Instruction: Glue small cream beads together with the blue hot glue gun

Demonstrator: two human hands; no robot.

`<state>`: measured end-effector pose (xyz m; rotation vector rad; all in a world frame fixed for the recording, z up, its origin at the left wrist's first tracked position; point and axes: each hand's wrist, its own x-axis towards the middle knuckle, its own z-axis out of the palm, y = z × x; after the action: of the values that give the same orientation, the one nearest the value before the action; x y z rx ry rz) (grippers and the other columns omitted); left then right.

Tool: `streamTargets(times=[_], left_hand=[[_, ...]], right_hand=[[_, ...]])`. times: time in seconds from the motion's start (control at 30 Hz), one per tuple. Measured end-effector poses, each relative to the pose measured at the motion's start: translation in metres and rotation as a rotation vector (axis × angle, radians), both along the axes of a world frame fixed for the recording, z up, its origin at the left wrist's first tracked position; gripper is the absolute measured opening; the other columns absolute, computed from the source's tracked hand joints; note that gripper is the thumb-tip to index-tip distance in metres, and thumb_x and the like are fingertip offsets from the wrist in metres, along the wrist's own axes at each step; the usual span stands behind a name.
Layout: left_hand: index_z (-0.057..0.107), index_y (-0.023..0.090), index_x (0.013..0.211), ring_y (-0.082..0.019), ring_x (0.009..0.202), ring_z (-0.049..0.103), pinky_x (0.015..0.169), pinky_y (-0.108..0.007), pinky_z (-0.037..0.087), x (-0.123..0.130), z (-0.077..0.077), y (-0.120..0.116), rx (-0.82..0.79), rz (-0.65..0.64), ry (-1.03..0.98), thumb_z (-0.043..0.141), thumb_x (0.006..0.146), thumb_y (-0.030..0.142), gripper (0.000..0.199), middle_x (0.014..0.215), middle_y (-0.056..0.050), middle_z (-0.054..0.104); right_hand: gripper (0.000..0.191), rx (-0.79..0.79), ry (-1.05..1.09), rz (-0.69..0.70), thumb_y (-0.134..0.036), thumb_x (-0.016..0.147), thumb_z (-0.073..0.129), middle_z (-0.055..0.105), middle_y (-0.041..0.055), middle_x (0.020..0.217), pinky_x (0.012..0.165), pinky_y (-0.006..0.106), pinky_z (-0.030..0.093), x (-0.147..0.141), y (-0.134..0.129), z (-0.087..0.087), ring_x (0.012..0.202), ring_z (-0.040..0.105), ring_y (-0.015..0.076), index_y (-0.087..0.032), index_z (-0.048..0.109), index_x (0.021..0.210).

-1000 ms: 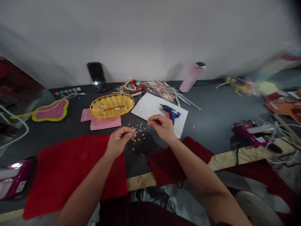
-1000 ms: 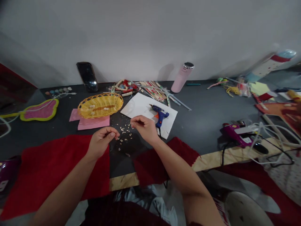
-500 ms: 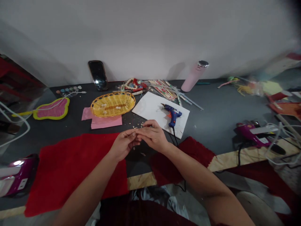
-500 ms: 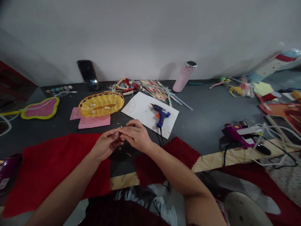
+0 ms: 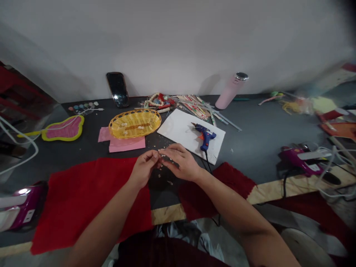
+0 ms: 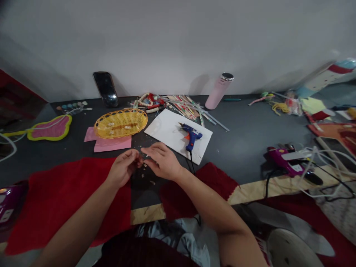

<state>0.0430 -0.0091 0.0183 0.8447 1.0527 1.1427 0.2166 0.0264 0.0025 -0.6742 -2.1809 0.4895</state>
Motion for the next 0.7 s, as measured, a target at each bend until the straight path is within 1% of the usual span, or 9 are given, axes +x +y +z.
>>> streamTargets(times=[0.1,0.13,0.23,0.33,0.43,0.53,0.6,0.63,0.7], left_hand=[[0.049,0.018,0.064,-0.011,0.054,0.048,0.051,-0.025,0.039,-0.005,0.008,0.003,0.072,0.09,0.052,0.058,0.076,0.048,0.034,0.061,-0.001,0.057],[0.048,0.018,0.064,-0.011,0.053,0.048,0.049,-0.025,0.038,-0.008,0.01,0.005,0.102,0.133,0.072,0.057,0.077,0.048,0.034,0.06,-0.002,0.056],[0.046,0.019,0.062,-0.011,0.051,0.046,0.048,-0.025,0.038,-0.019,0.013,0.012,0.173,0.291,0.11,0.055,0.079,0.048,0.035,0.056,-0.001,0.052],[0.044,0.019,0.059,-0.009,0.049,0.045,0.048,-0.024,0.039,-0.032,0.011,0.018,0.223,0.426,0.097,0.054,0.08,0.047,0.037,0.053,0.002,0.046],[0.047,0.018,0.059,-0.008,0.05,0.046,0.048,-0.022,0.038,-0.043,0.008,0.023,0.275,0.558,0.146,0.057,0.08,0.041,0.033,0.053,0.003,0.046],[0.053,0.016,0.059,-0.008,0.052,0.048,0.051,-0.022,0.039,-0.052,0.005,0.025,0.358,0.657,0.4,0.057,0.08,0.036,0.029,0.054,0.001,0.053],[0.057,0.016,0.059,-0.009,0.052,0.048,0.053,-0.022,0.039,-0.057,0.003,0.025,0.401,0.696,0.58,0.056,0.08,0.036,0.029,0.055,0.001,0.056],[0.058,0.015,0.06,-0.009,0.052,0.048,0.054,-0.022,0.039,-0.06,0.003,0.025,0.416,0.716,0.641,0.056,0.081,0.036,0.03,0.055,0.001,0.056],[0.059,0.016,0.062,-0.009,0.053,0.049,0.055,-0.023,0.04,-0.062,0.002,0.023,0.433,0.739,0.704,0.054,0.082,0.037,0.03,0.057,0.0,0.057]], right_hand=[[0.016,-0.087,0.056,-0.126,-0.025,0.086,0.053,0.065,0.0079,0.095,0.086,0.041,0.046,0.011,0.005,0.001,0.093,0.055,0.0207,-0.022,0.059,0.1],[0.012,-0.117,0.084,-0.186,-0.027,0.088,0.05,0.064,0.0073,0.087,0.082,0.039,0.046,0.015,0.007,0.003,0.087,0.056,0.0199,-0.021,0.06,0.09],[0.03,-0.201,0.212,-0.386,-0.031,0.092,0.041,0.053,0.0032,0.066,0.064,0.031,0.042,0.027,0.012,0.009,0.066,0.05,0.0151,-0.02,0.052,0.066],[0.04,-0.265,0.342,-0.533,-0.034,0.09,0.045,0.035,-0.0025,0.053,0.051,0.026,0.031,0.034,0.017,0.018,0.051,0.035,0.0105,-0.02,0.036,0.053],[0.047,-0.244,0.42,-0.625,-0.032,0.084,0.052,0.023,-0.0048,0.051,0.047,0.026,0.024,0.034,0.021,0.025,0.048,0.024,0.0088,-0.021,0.021,0.052],[0.045,-0.176,0.405,-0.644,-0.028,0.083,0.05,0.023,-0.0046,0.052,0.048,0.026,0.026,0.031,0.023,0.027,0.048,0.025,0.0087,-0.021,0.017,0.053],[0.042,-0.135,0.342,-0.623,-0.026,0.082,0.05,0.028,-0.0043,0.052,0.05,0.026,0.03,0.03,0.023,0.026,0.049,0.03,0.0091,-0.021,0.02,0.053],[0.039,-0.119,0.305,-0.616,-0.025,0.082,0.051,0.032,-0.0041,0.052,0.051,0.026,0.033,0.029,0.024,0.025,0.05,0.034,0.0095,-0.021,0.024,0.053],[0.025,-0.113,0.231,-0.605,-0.023,0.08,0.054,0.045,-0.0028,0.059,0.054,0.026,0.038,0.028,0.024,0.023,0.053,0.042,0.0104,-0.021,0.039,0.06]])
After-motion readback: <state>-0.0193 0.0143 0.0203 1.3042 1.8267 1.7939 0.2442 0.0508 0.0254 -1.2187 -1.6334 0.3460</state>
